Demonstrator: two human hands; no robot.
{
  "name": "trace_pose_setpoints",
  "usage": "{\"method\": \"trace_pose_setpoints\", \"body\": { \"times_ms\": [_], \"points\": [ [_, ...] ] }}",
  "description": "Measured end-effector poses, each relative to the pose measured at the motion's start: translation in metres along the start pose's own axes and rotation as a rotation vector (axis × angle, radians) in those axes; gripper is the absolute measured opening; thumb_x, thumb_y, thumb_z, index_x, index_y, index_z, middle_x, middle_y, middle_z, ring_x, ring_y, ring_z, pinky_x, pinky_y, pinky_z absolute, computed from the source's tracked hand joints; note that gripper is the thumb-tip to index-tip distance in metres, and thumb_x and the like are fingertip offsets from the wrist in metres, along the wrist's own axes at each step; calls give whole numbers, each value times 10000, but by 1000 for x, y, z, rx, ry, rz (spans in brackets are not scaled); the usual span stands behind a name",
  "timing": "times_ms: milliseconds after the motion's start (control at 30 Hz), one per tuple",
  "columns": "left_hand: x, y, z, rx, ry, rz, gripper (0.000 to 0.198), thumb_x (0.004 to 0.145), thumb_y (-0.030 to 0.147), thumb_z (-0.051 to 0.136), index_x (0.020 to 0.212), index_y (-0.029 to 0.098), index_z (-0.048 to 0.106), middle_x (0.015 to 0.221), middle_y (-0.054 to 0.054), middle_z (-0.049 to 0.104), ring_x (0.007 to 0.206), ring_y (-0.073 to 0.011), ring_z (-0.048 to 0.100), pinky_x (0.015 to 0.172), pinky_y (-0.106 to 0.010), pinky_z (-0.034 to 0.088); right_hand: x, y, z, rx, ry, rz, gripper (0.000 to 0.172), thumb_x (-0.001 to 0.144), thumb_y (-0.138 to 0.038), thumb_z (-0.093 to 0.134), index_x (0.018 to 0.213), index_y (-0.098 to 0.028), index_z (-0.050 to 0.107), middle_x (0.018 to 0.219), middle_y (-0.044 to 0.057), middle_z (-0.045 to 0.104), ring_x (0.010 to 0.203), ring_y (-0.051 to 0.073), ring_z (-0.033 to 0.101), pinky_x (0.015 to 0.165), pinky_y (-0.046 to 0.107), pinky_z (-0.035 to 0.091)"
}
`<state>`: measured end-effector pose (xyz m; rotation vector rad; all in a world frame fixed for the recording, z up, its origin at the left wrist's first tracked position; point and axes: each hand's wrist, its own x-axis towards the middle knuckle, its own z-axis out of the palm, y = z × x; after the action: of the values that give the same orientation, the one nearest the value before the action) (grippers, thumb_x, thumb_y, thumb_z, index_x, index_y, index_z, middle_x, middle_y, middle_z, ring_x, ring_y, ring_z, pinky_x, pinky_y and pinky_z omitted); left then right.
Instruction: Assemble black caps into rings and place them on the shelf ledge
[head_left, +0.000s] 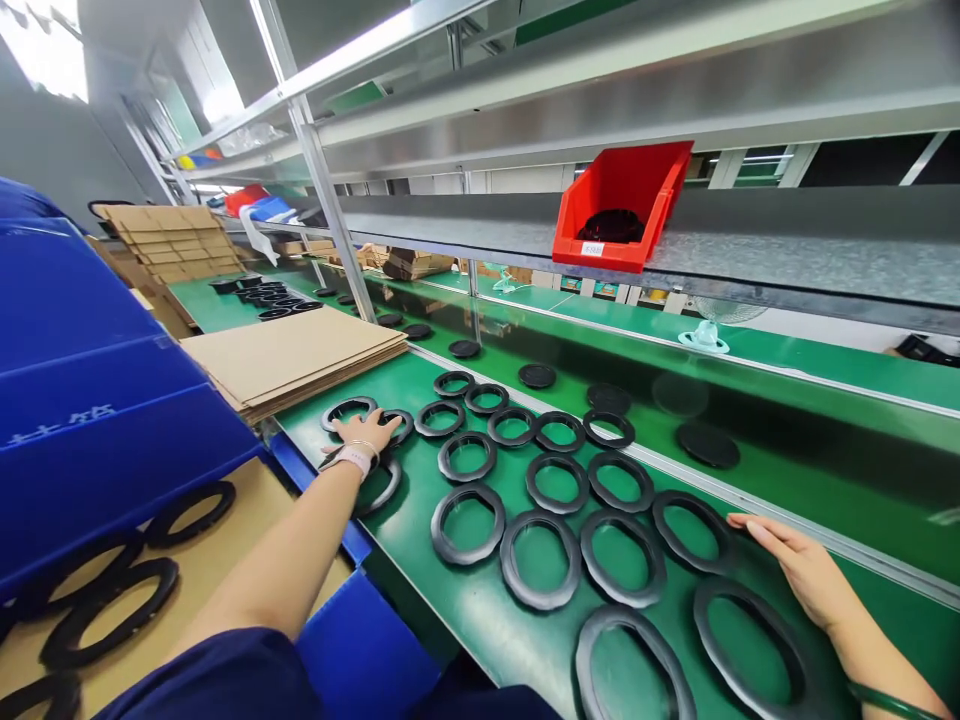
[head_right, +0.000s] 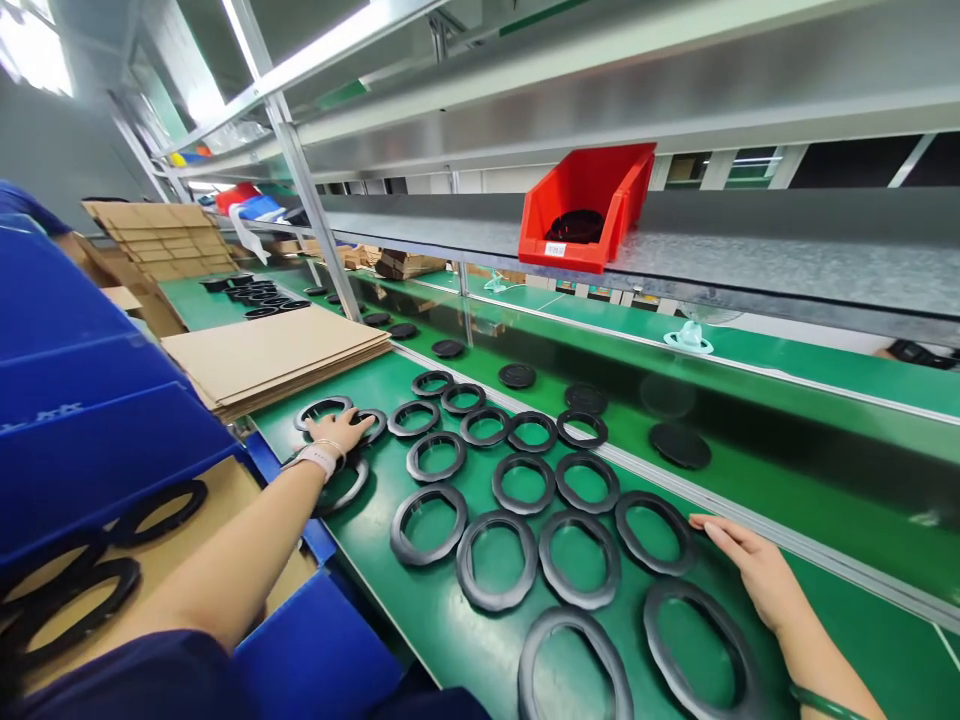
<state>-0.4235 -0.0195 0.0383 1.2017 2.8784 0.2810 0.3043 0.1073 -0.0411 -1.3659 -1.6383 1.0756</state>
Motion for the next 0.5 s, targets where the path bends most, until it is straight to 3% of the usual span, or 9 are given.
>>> {"method": "trace_pose_setpoints", "body": {
  "times_ms": [133,267,367,500],
  "points": [
    [-9,27,6,-109,42,-139,776,872,704,454,1475,216,425,1533,-202,412,1465,-469,236,1101,-769,189,-1,-4,2,29,4,-3,576,697,-697,741,1030,-230,787,1204,86,710,1302,392,525,1222,546,278],
    [-28,42,-2,-216,88,-132,853,859,704,459,1509,160,367,1550,-250,369,1471,-477,236,1121,-721,244,-6,-21,7,11,21,-15,585,676,-718,742,995,-230,792,1154,100,726,1244,390,569,1194,562,311],
    [-62,40,-5,-280,108,-62,895,843,728,422,1519,145,371,1582,-261,313,1471,-496,233,1107,-701,297,-11,-34,11,3,1,-48,590,687,-726,728,984,-220,792,1132,120,730,1199,389,600,1158,573,354],
    [-115,26,10,-311,113,76,901,832,740,427,1530,173,374,1623,-234,246,1499,-488,174,1132,-719,243,-12,-43,15,16,-17,-64,559,719,-701,724,999,-221,787,1124,116,733,1156,360,631,1128,550,393]
  ]
}}
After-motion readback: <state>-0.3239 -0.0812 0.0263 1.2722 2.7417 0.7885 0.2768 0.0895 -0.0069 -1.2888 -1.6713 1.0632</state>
